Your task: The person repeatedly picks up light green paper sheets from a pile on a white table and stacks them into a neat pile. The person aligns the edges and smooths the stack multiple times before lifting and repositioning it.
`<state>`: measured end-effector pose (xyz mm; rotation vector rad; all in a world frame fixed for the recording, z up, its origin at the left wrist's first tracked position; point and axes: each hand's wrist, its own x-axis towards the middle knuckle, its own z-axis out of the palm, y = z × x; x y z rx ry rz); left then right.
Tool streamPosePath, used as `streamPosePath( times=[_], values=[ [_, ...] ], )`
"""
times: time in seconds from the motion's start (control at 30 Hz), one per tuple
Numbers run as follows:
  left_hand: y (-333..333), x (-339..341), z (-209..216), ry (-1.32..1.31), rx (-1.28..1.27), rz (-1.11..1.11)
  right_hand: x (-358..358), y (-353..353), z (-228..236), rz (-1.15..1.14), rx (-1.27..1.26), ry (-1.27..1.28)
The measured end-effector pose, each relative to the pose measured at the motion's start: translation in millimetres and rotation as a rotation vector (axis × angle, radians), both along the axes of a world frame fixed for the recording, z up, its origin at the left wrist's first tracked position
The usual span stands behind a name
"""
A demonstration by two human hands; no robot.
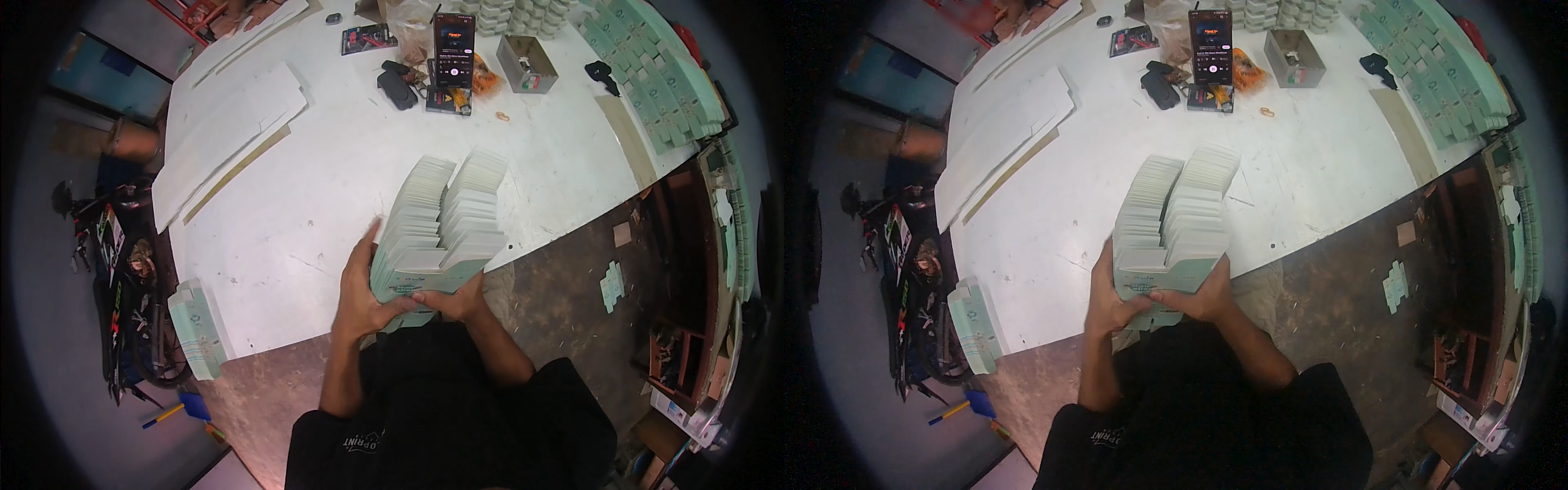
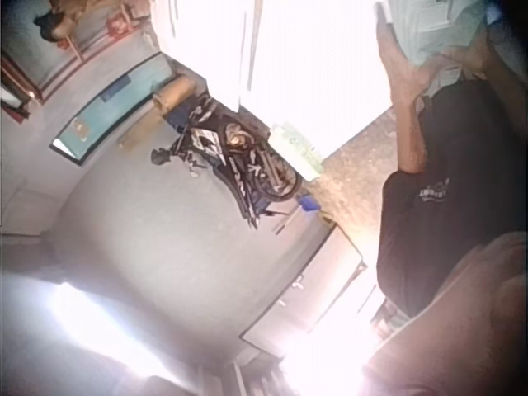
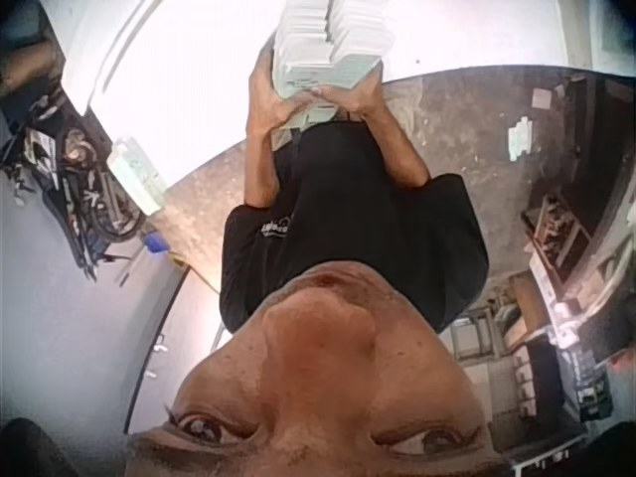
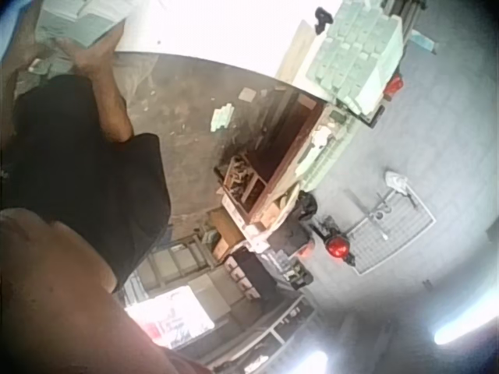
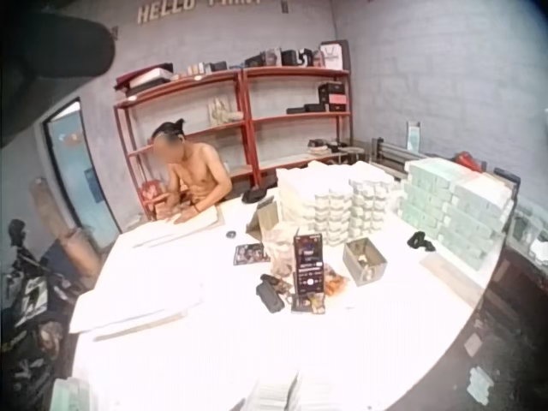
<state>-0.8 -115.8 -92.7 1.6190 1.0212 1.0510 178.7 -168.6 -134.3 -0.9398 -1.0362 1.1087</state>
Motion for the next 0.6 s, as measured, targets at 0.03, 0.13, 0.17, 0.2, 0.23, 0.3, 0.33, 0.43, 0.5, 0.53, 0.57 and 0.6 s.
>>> streamPosePath(
  times=[0.03, 0.13, 0.17, 0.2, 0.23, 0.3, 0.33, 0.43, 0.5, 0.53, 0.57, 0.6],
  values=[
    [1.2, -3.9, 7.4, 0.021, -0.038, -0.051, 0.0, -1.2, -4.3, 0.037, -0.038, 0.04],
    [8.5, -25.1, 12.2, 0.153, -0.134, -0.145, 6.6, 3.5, -17.1, 0.083, -0.058, -0.013],
    [15.6, -28.5, 15.6, 0.235, -0.119, -0.139, 14.3, 6.8, -24.1, 0.107, -0.077, 0.013],
    [20.8, -32.3, 21.6, 0.32, -0.102, -0.131, 30.8, 10.0, -37.5, 0.137, -0.075, 0.153],
    [26.2, -34.2, 30.8, 0.407, -0.094, -0.125, 47.4, 11.5, -48.0, 0.16, -0.088, 0.297],
    [31.3, -38.3, 35.0, 0.739, 0.052, -0.086, 65.1, 24.8, -26.9, -0.085, 0.043, -0.062],
    [35.4, -36.4, 26.6, 0.878, 0.156, -0.098, 66.9, 26.1, -13.2, -0.118, 0.026, -0.199],
    [43.4, -37.6, -10.4, 1.077, 0.338, -0.131, 35.0, 34.7, 31.4, 0.014, 0.031, -0.42],
    [46.0, -34.5, -14.6, 1.13, 0.425, -0.116, 7.7, 37.8, 45.2, 0.035, 0.235, -0.848],
    [45.7, -33.3, -15.6, 1.128, 0.397, -0.132, -4.8, 39.1, 44.9, 0.031, 0.275, -0.973],
    [45.6, -32.2, -16.1, 1.127, 0.369, -0.149, -16.2, 41.7, 42.2, 0.029, 0.315, -1.098],
    [48.9, -32.1, -14.5, 1.127, 0.35, -0.151, -21.6, 47.9, 38.3, 0.025, 0.372, -1.223]
  ],
)
